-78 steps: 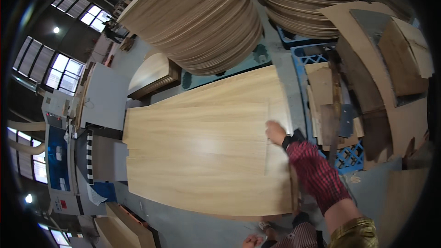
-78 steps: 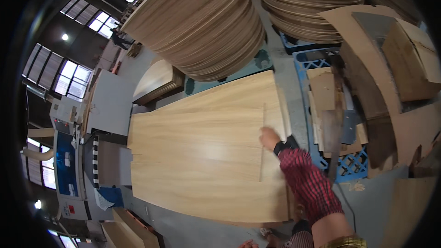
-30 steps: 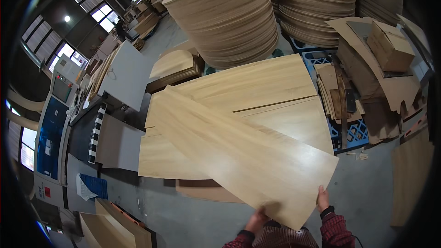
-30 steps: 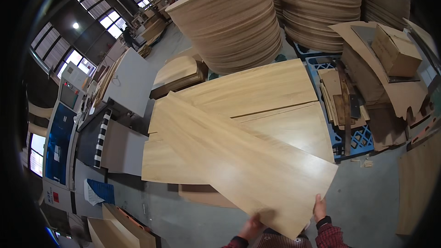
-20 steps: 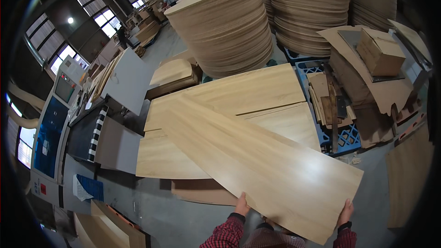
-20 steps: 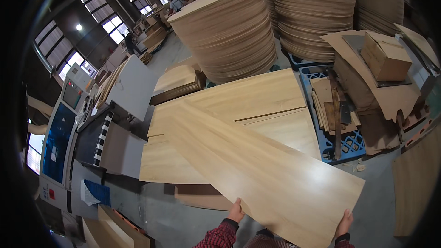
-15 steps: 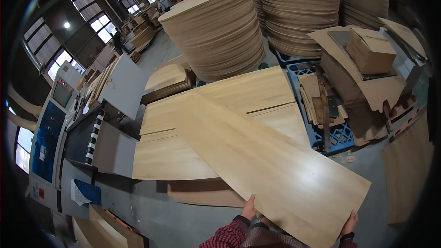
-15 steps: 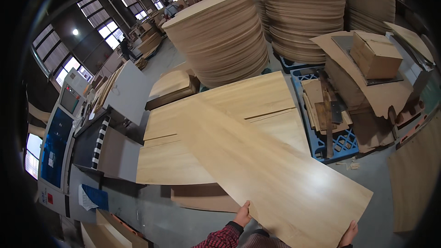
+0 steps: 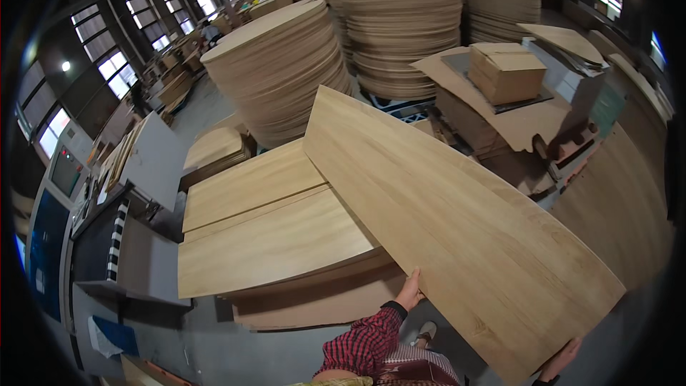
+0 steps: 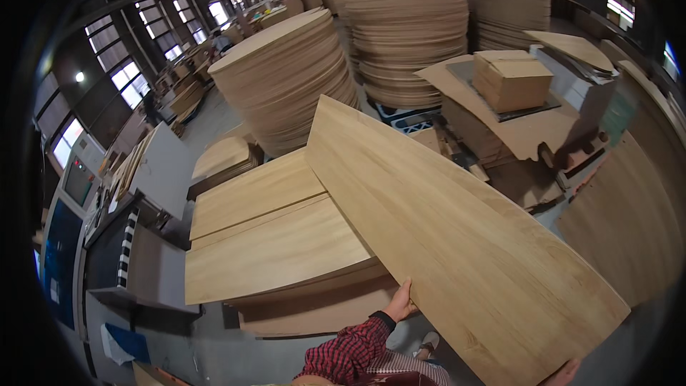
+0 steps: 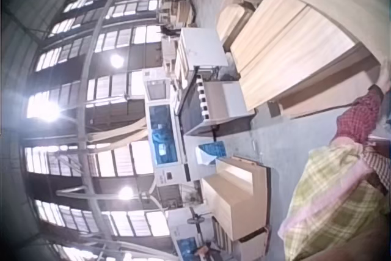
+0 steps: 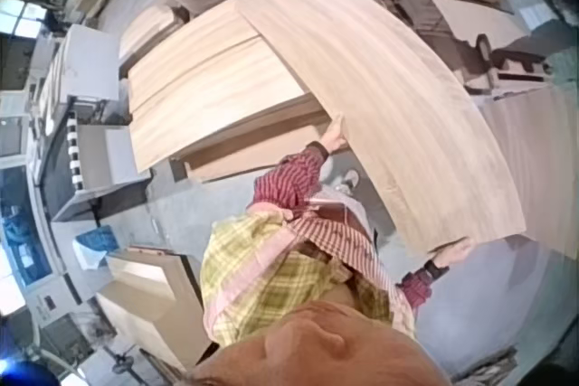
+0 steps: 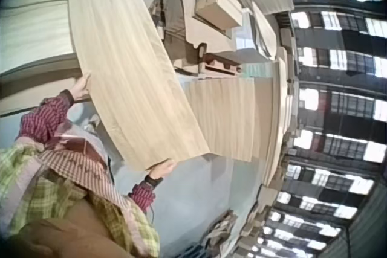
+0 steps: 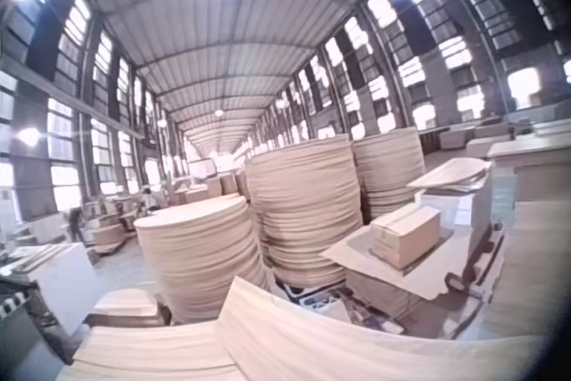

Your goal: Operating a woodworking machine by placing curved wooden panels onto the feed table for processing.

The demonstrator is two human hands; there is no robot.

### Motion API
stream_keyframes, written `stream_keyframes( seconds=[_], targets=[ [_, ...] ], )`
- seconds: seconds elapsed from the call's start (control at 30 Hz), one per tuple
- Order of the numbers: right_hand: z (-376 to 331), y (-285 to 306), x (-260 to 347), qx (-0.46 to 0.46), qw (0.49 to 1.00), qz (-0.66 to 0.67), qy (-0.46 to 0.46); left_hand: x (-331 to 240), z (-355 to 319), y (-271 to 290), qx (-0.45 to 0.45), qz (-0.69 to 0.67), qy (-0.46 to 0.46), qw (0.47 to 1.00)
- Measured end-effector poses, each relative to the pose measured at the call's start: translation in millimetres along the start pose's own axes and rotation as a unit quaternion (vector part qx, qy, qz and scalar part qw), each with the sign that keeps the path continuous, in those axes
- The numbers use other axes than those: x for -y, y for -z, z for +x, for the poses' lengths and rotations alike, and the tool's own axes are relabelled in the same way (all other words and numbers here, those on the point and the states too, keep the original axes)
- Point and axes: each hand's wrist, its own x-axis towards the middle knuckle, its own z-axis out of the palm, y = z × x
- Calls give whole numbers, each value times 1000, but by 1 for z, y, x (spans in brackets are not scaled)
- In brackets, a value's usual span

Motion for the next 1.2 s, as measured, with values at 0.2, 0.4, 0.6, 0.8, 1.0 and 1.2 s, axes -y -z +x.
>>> stream_keyframes(
  seconds=[0.2, 0.4, 0.6, 0.8, 1.0, 1.2],
  targets=[
    [-112, 26, 37, -45, 994, 30, 100, 20, -46, 18, 54, 179, 26, 982],
    [-220, 43, 26, -47, 982, 70, 168, 31, -135, 34, 68, 251, 54, 964],
    [-308, 43, 20, -75, 987, 65, 125, -11, -313, -4, 295, 112, 48, 948],
    [-365, 34, 104, 138, 870, -33, 472, -17, -466, 56, 405, 67, -19, 912],
    [-454, 53, 129, 328, 738, -90, 583, 26, -586, 169, 317, 21, -77, 945],
    [-527, 27, 108, 464, 658, -55, 590, 47, -622, 281, 26, 101, -144, 984]
  ],
)
